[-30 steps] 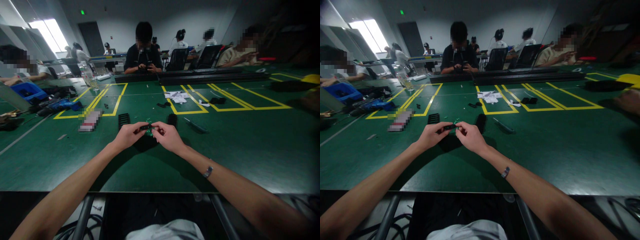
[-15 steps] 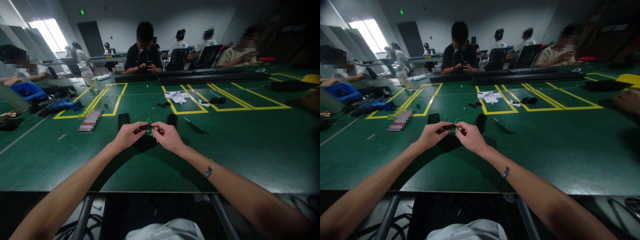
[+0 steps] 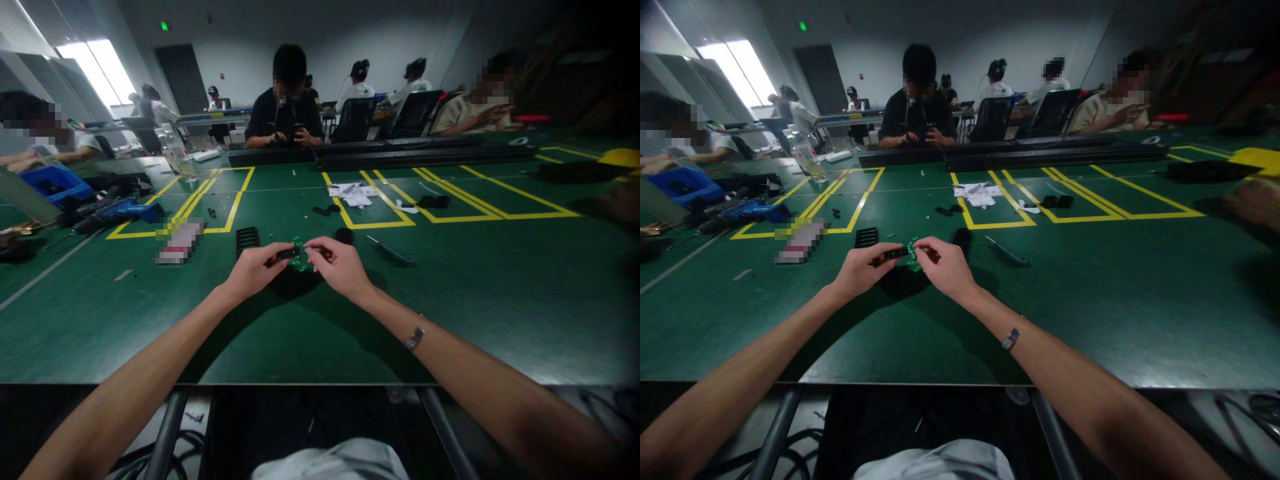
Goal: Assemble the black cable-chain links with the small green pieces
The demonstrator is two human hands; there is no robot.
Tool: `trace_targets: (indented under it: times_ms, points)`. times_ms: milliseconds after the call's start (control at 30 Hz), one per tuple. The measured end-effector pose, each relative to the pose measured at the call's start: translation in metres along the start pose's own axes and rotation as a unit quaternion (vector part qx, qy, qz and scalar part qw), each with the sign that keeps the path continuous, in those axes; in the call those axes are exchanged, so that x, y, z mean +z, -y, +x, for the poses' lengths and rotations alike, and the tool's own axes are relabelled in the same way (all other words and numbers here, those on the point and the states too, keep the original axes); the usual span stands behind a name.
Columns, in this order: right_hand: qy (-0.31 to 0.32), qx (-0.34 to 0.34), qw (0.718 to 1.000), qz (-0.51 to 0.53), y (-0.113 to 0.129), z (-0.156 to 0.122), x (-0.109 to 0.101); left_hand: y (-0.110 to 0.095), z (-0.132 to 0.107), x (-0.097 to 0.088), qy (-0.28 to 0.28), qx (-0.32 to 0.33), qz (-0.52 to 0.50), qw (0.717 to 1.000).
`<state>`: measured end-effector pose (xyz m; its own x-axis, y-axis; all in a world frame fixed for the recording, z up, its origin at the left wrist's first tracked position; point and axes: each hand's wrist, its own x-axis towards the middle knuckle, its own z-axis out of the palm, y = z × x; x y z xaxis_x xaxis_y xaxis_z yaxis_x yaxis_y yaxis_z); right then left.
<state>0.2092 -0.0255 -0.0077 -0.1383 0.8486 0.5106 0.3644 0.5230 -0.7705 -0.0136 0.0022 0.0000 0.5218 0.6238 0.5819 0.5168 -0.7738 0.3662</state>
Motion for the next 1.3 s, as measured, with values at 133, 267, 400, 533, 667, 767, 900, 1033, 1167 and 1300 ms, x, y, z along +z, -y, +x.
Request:
trace_targets:
  times_ms: [133, 267, 400, 533, 667, 767, 900, 1033, 1167, 1300]
  points:
    - [-0.017, 0.002, 1.0, 0.018, -0.002, 0.002, -0.002, 0.0, 0.0, 0.0, -0.001, 0.002, 0.003, 1.0]
    - [-0.023, 0.006, 0.999, 0.043, -0.002, 0.005, -0.006, -0.001, 0.0, 0.0, -0.01, 0.009, 0.006, 1.0]
    - [-0.016, -0.001, 0.999, 0.043, 0.0, 0.006, -0.01, -0.001, 0.0, 0.0, -0.015, 0.014, 0.0, 1.0]
    - [-0.003, -0.005, 0.999, 0.036, 0.001, 0.006, -0.011, -0.001, -0.001, 0.0, -0.018, 0.016, 0.002, 1.0]
    - [0.003, -0.008, 0.999, 0.034, 0.001, 0.006, -0.012, -0.002, 0.0, -0.001, -0.02, 0.022, 0.004, 1.0]
    - [0.006, -0.009, 0.999, 0.042, 0.001, 0.006, -0.011, -0.002, 0.0, -0.001, -0.025, 0.028, 0.007, 0.999]
    - [0.014, -0.003, 0.998, 0.053, -0.001, 0.005, -0.008, -0.002, 0.0, 0.0, -0.029, 0.037, 0.006, 0.999]
    - [0.02, 0.004, 0.998, 0.061, -0.001, 0.005, -0.007, -0.002, 0.0, 0.001, -0.03, 0.042, 0.0, 0.999]
    - [0.019, 0.004, 0.997, 0.069, 0.001, 0.005, -0.007, -0.002, 0.0, 0.001, -0.032, 0.042, -0.008, 0.999]
    - [0.023, 0.008, 0.997, 0.077, 0.003, 0.005, -0.007, -0.003, 0.001, 0.0, -0.029, 0.037, -0.008, 0.999]
